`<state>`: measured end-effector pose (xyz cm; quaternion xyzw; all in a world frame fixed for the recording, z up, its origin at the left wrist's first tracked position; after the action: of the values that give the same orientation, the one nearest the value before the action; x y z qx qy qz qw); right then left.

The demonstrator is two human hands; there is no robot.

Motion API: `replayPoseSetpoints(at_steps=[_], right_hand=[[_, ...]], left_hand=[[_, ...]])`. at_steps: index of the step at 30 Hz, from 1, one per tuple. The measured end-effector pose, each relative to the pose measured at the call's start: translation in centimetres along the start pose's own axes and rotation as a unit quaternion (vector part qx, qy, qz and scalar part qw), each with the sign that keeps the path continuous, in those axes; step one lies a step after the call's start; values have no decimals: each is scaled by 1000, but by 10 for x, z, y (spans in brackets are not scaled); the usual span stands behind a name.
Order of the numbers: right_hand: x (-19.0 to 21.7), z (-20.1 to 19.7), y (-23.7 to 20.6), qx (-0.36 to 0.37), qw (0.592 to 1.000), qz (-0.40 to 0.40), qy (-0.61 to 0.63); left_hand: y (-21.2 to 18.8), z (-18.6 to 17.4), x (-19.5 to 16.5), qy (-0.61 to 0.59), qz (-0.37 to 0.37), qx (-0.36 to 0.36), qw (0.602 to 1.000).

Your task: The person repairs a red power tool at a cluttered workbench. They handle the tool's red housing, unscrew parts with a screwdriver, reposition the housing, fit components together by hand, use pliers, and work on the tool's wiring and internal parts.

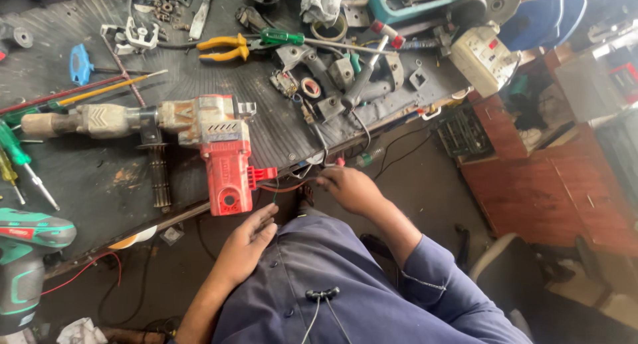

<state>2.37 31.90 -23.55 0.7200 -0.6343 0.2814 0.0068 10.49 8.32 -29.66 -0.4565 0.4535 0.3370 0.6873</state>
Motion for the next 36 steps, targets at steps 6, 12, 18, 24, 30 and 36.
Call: replayPoseSetpoints(at_steps=[6,12,18,24,30,36], right_hand=[[-2,-14,31,46,992,-118,-23],[-74,-55,56,202,974,-80,71],[-227,-189,99,-279,958,-58,-42],[-313,-203,158,-302,947,-69,-85],[-320,-193,181,-208,969,3,-132],[-289,-203,165,-147,979,28,-140]], left_hand=[[36,13,18,-52,-28,-61,996],[79,33,12,-185,-17,-188,965],[92,50,26,-339,9,-325,883],[98,75,30,-429,68,-411,801],[109,89,25,-505,136,-416,743],[114,94,29,-510,173,-414,734]])
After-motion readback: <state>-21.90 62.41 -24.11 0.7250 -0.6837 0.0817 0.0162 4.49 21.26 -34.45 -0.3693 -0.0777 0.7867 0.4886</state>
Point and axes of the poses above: each hand's wrist, its own y-axis towards the middle knuckle, its own z-axis out of the palm, x = y × z, the point moved 6 cm from there along y, towards the middle knuckle, and after that the axes turned 2 degrees about z, right-handed, at the moved point
